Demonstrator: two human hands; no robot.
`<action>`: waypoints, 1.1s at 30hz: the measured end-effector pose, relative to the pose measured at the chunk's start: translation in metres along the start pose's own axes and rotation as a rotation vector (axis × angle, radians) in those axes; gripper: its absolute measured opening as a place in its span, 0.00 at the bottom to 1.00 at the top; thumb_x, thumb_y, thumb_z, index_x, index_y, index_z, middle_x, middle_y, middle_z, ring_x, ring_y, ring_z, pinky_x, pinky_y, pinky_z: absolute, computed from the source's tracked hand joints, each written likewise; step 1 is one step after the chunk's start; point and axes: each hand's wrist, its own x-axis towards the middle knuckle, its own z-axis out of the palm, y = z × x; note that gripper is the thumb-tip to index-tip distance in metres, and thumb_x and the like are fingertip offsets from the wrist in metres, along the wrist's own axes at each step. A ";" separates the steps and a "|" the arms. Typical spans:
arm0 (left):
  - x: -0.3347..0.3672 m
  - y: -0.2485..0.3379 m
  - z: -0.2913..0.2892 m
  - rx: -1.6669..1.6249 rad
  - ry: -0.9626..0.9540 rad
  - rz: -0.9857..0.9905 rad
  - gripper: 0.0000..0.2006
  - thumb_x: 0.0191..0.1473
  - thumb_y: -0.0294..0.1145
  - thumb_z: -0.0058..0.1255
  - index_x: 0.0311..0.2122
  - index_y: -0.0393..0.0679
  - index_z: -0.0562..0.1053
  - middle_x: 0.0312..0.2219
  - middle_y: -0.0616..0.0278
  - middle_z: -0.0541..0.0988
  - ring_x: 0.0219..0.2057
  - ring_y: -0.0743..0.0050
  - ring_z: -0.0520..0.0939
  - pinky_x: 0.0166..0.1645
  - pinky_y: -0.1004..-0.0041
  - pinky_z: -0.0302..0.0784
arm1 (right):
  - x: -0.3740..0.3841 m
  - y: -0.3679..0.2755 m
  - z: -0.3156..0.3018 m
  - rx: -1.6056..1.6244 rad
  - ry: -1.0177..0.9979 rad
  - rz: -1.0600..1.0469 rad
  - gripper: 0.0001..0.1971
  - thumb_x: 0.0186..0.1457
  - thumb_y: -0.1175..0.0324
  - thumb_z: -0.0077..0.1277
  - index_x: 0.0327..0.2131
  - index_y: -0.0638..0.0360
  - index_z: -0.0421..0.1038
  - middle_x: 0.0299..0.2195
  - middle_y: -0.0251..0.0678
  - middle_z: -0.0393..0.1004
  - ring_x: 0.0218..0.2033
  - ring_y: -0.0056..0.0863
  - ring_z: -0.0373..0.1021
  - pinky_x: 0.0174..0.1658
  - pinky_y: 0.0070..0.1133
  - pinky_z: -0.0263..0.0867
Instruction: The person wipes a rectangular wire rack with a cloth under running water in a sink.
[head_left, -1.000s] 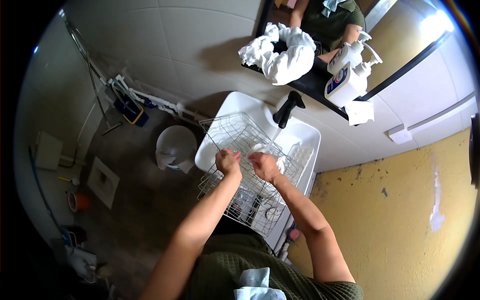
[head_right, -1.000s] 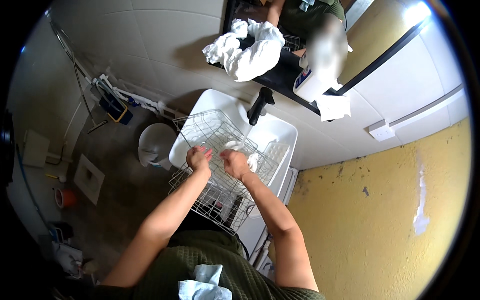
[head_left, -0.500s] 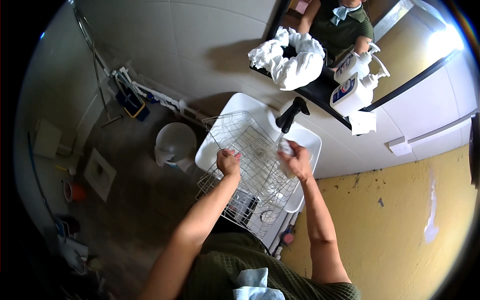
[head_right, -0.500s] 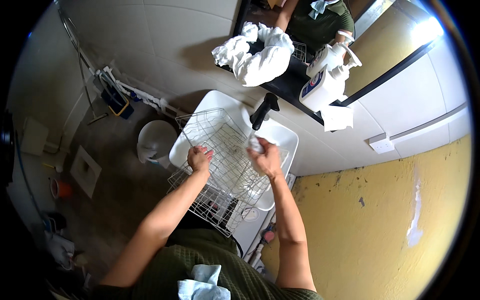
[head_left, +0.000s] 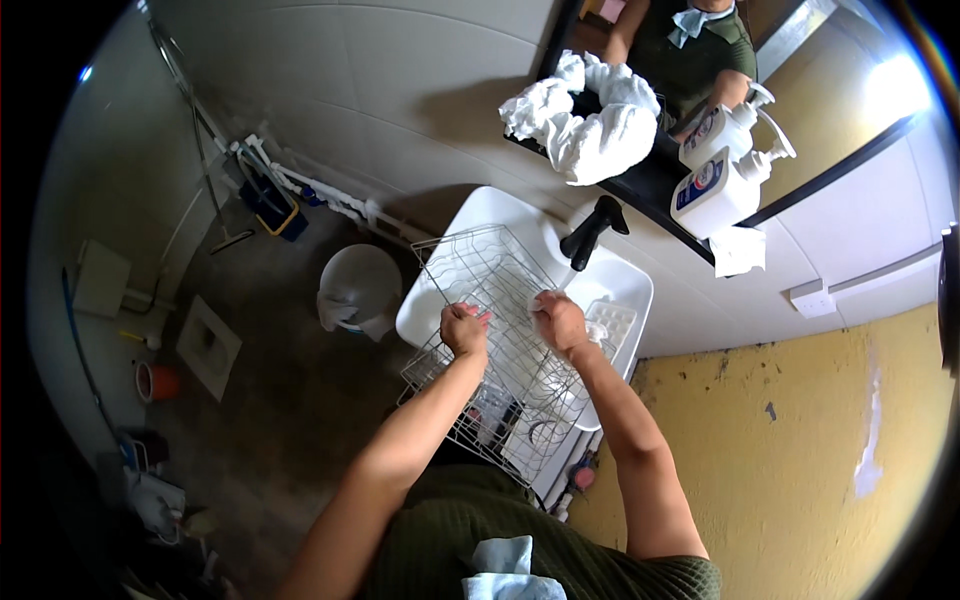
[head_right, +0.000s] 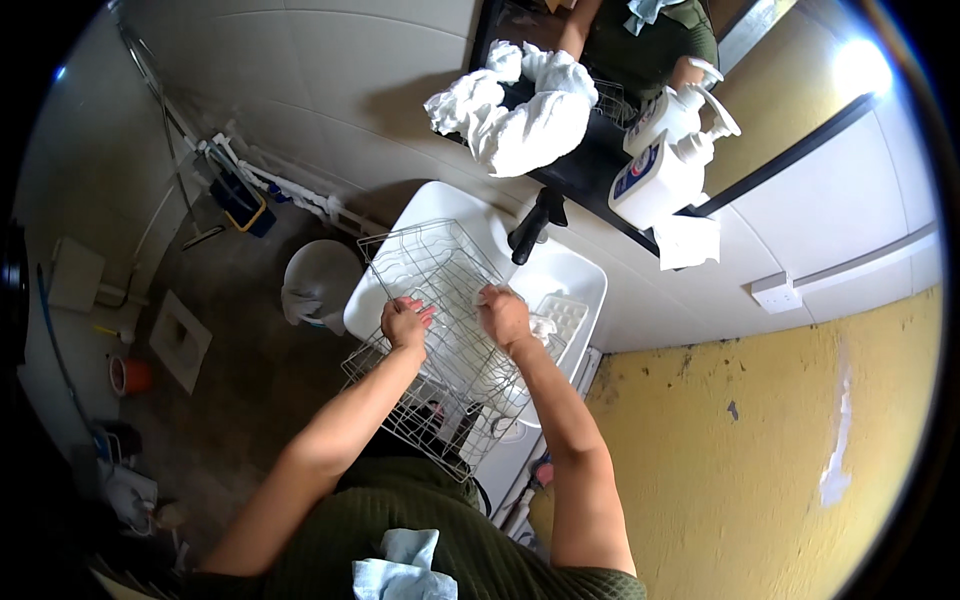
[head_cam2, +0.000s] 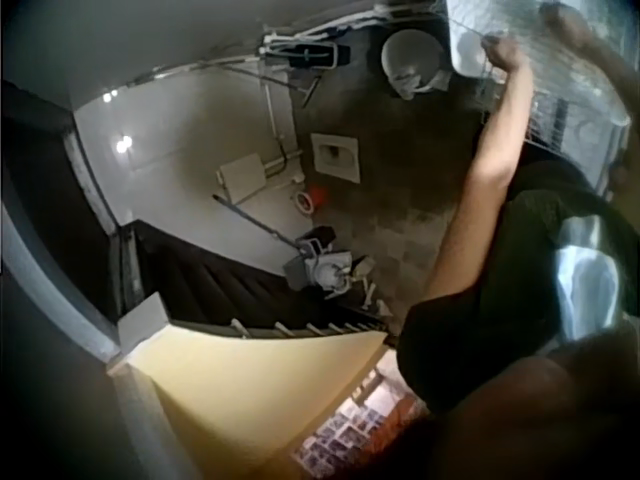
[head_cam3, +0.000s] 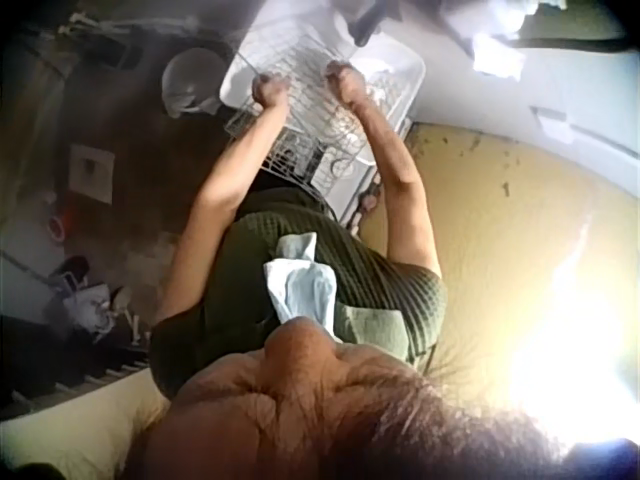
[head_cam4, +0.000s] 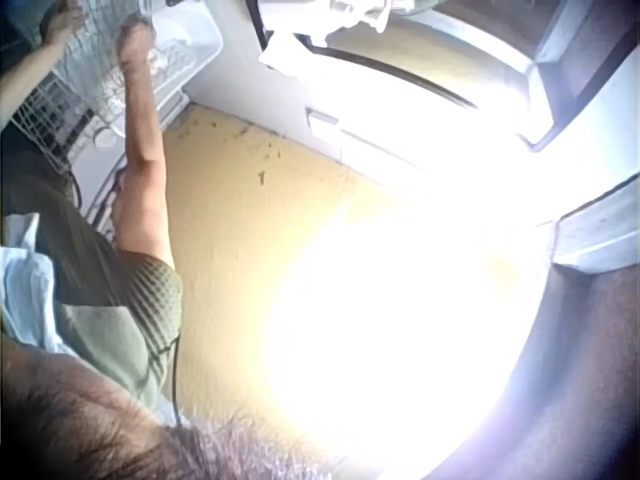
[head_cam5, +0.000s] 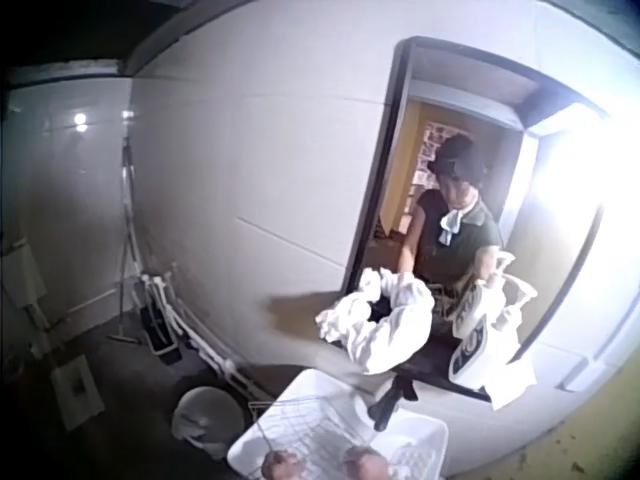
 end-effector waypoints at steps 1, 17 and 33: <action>0.003 0.000 -0.005 -0.009 0.015 0.017 0.13 0.63 0.37 0.28 0.42 0.39 0.61 0.40 0.51 0.72 0.32 0.60 0.80 0.35 0.71 0.74 | 0.001 -0.024 -0.005 0.057 0.032 -0.079 0.11 0.43 0.72 0.51 0.35 0.54 0.72 0.37 0.41 0.72 0.36 0.44 0.70 0.37 0.31 0.68; 0.008 -0.002 -0.007 -0.133 0.023 0.003 0.12 0.63 0.35 0.27 0.41 0.36 0.59 0.40 0.45 0.69 0.36 0.52 0.77 0.35 0.58 0.79 | 0.000 -0.069 -0.013 0.027 0.081 -0.350 0.08 0.38 0.72 0.52 0.28 0.50 0.73 0.29 0.33 0.74 0.34 0.37 0.71 0.33 0.29 0.68; 0.000 -0.003 0.003 -0.094 -0.002 -0.032 0.11 0.61 0.32 0.28 0.41 0.35 0.59 0.39 0.46 0.69 0.35 0.54 0.77 0.34 0.59 0.79 | 0.014 -0.037 -0.016 -0.179 -0.082 -0.175 0.10 0.33 0.74 0.51 0.27 0.51 0.73 0.29 0.32 0.74 0.36 0.37 0.71 0.35 0.28 0.68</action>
